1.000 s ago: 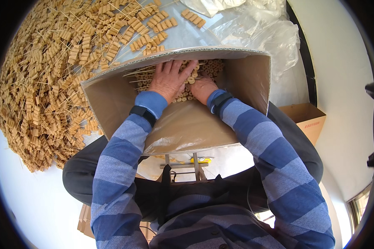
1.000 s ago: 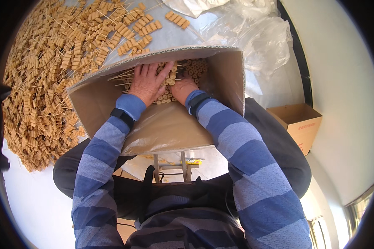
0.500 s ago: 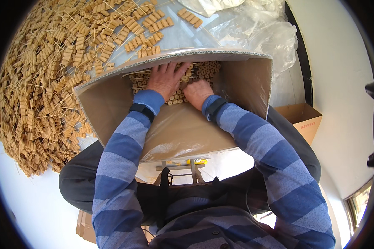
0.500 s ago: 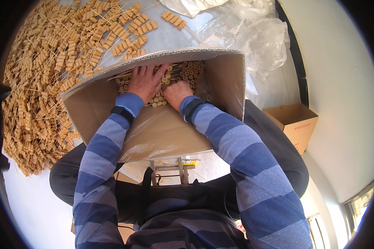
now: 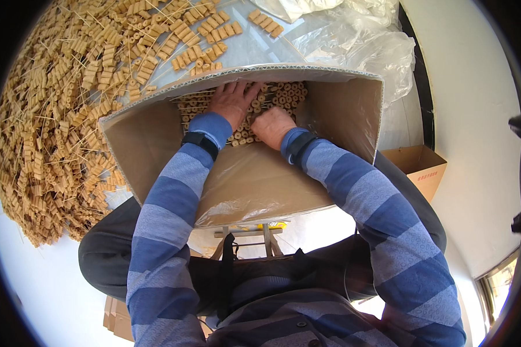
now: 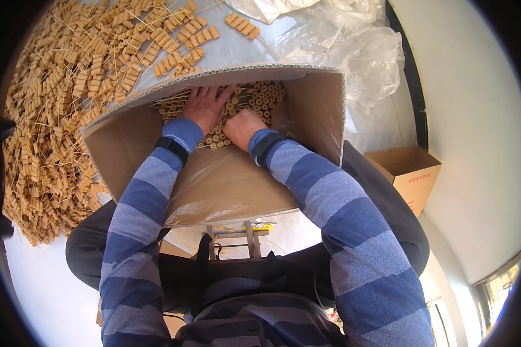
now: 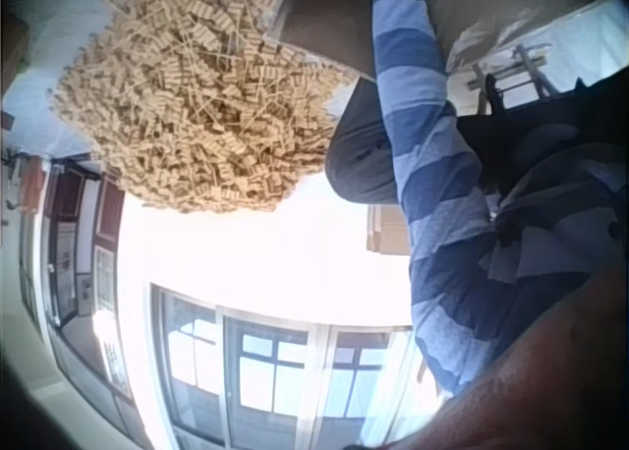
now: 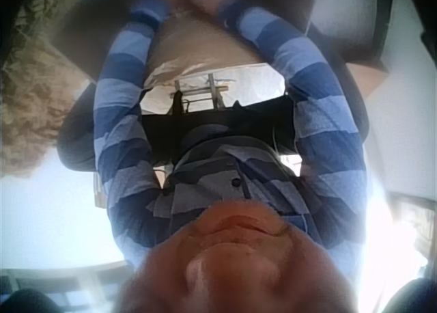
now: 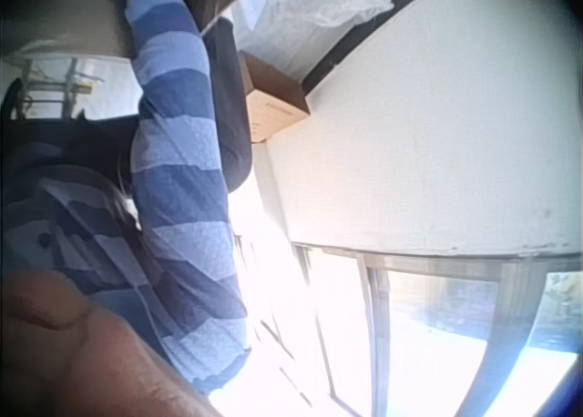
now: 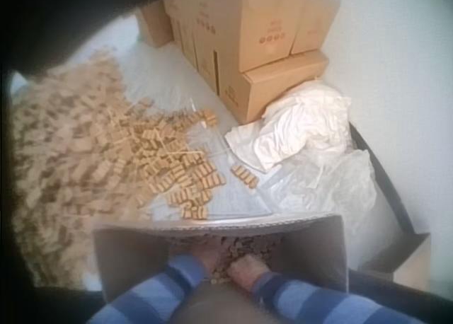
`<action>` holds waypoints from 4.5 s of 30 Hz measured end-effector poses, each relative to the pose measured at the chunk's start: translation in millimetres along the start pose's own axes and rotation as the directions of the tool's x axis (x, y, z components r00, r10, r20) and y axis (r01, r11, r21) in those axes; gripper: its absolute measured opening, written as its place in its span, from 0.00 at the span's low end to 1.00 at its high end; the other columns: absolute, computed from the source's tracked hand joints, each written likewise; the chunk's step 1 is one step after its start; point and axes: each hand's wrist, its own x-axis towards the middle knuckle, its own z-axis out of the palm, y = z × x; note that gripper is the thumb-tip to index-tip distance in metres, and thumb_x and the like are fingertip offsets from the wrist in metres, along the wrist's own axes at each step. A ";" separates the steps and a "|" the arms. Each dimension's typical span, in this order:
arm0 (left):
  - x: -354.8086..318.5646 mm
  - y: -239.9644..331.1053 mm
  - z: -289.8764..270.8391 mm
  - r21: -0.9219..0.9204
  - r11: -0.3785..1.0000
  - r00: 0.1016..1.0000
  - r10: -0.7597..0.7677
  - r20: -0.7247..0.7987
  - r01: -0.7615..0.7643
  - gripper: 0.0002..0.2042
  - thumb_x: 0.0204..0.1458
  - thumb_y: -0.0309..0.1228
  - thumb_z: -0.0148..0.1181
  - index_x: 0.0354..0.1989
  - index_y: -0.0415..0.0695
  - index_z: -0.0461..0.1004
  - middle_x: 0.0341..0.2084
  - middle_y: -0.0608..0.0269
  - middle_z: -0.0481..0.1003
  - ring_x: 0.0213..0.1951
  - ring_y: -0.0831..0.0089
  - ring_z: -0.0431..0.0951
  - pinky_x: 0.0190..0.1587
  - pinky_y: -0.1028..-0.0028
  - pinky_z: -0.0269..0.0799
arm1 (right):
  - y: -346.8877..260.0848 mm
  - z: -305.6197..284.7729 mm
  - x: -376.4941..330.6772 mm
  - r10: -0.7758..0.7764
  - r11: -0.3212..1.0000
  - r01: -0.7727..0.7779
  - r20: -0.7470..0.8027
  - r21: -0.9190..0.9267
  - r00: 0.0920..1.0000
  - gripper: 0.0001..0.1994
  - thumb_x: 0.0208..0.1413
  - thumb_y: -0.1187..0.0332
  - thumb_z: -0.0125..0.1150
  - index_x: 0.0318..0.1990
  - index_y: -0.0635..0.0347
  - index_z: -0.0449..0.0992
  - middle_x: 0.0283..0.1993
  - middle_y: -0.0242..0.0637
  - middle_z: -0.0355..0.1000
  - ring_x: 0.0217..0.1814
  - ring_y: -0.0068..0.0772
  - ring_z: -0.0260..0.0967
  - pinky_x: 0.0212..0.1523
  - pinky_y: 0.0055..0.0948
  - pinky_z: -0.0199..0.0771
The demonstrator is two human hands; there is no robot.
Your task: The person sits on the floor and repeatedly picks up small cylindrical food items, threads them onto wooden skewers, and places the completed skewers into a cardboard box. The person handles the items by hand and organizes them into bundles before packing.
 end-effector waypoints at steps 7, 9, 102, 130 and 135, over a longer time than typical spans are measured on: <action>6.0 -6.9 -5.2 -0.124 0.991 0.990 -0.022 0.138 0.039 0.39 0.54 0.35 0.62 0.74 0.50 0.49 0.71 0.52 0.54 0.73 0.53 0.50 0.73 0.53 0.43 | 6.6 -3.3 -0.8 -0.023 0.999 0.023 0.007 0.032 1.000 0.08 0.55 0.68 0.58 0.33 0.52 0.85 0.35 0.35 0.82 0.40 0.35 0.81 0.40 0.35 0.79; 6.4 -8.5 -9.1 -0.165 0.985 0.983 -0.024 0.183 0.055 0.39 0.54 0.38 0.63 0.72 0.47 0.51 0.70 0.51 0.54 0.73 0.53 0.49 0.73 0.52 0.42 | 6.5 -1.1 0.1 -0.019 0.999 0.020 -0.013 0.031 1.000 0.08 0.55 0.68 0.57 0.32 0.51 0.85 0.34 0.35 0.82 0.40 0.35 0.81 0.40 0.36 0.79; -58.5 -28.0 46.1 -0.080 0.958 0.868 -0.211 0.449 0.275 0.13 0.57 0.35 0.53 0.47 0.47 0.79 0.42 0.49 0.80 0.45 0.50 0.80 0.49 0.55 0.76 | 33.6 19.6 18.3 0.382 0.765 -0.465 0.266 0.446 0.885 0.28 0.64 0.43 0.48 0.46 0.60 0.82 0.51 0.48 0.78 0.54 0.50 0.76 0.56 0.46 0.74; -48.5 -42.0 49.7 -0.276 0.911 0.868 -0.149 0.473 0.306 0.07 0.57 0.31 0.54 0.40 0.47 0.78 0.38 0.50 0.79 0.43 0.50 0.79 0.47 0.57 0.74 | 48.1 5.0 20.3 0.196 0.759 -0.404 0.412 0.510 0.890 0.30 0.66 0.45 0.50 0.39 0.70 0.80 0.39 0.49 0.80 0.36 0.42 0.79 0.38 0.40 0.79; -50.4 -44.1 54.1 -0.301 0.903 0.874 -0.142 0.465 0.307 0.09 0.57 0.30 0.53 0.41 0.45 0.78 0.40 0.48 0.79 0.43 0.49 0.79 0.49 0.56 0.75 | 54.1 -15.6 18.4 0.057 0.590 -0.518 0.608 0.619 0.792 0.30 0.66 0.43 0.49 0.30 0.66 0.77 0.28 0.41 0.78 0.23 0.33 0.75 0.26 0.33 0.77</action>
